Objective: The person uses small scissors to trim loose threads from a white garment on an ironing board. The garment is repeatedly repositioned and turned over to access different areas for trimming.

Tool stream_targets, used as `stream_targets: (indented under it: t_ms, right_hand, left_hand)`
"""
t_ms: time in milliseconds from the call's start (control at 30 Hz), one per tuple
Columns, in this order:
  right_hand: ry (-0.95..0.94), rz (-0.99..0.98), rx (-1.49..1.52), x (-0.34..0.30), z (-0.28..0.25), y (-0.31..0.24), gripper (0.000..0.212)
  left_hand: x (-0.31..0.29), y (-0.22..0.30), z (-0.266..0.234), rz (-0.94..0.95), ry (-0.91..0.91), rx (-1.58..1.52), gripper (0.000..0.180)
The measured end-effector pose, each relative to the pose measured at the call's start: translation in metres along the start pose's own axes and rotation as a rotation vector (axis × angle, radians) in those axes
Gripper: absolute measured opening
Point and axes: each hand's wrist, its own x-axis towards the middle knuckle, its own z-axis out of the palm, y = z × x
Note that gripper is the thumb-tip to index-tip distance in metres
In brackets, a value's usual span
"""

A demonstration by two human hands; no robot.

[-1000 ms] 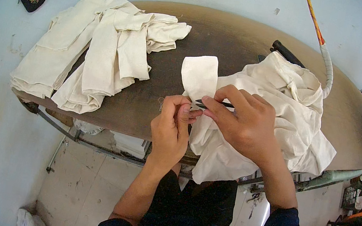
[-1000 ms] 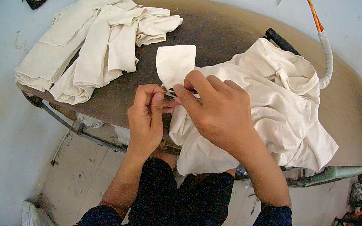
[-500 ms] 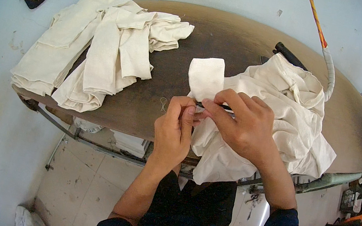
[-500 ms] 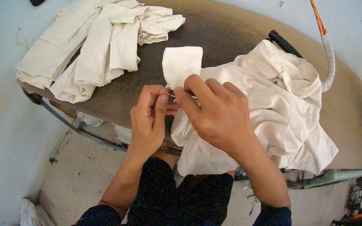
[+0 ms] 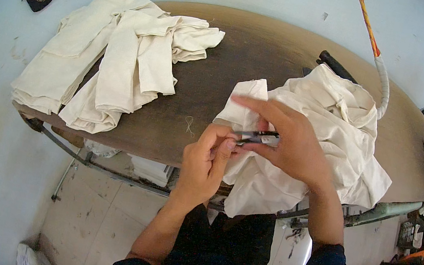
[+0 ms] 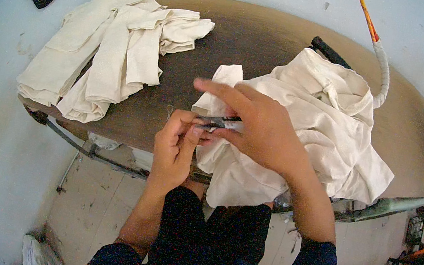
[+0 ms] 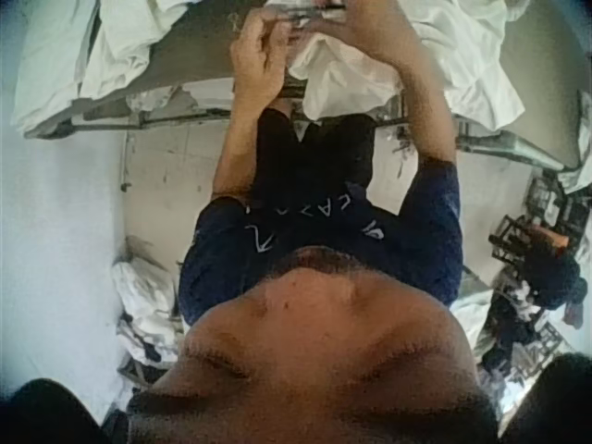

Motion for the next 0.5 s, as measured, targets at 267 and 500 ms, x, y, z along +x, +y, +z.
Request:
stream_targets:
  t_ms: [267,500]
  right_hand:
    - [0.180,0.036,-0.075,-0.031,-0.007,0.016,0.031]
    - [0.338,0.131,0.116,-0.048,0.022,0.022,0.031]
  left_hand:
    - [-0.036,-0.010,-0.076,-0.366,0.206,0.297,0.013]
    - [-0.060,0.015,-0.051,-0.164,0.189,0.474,0.021]
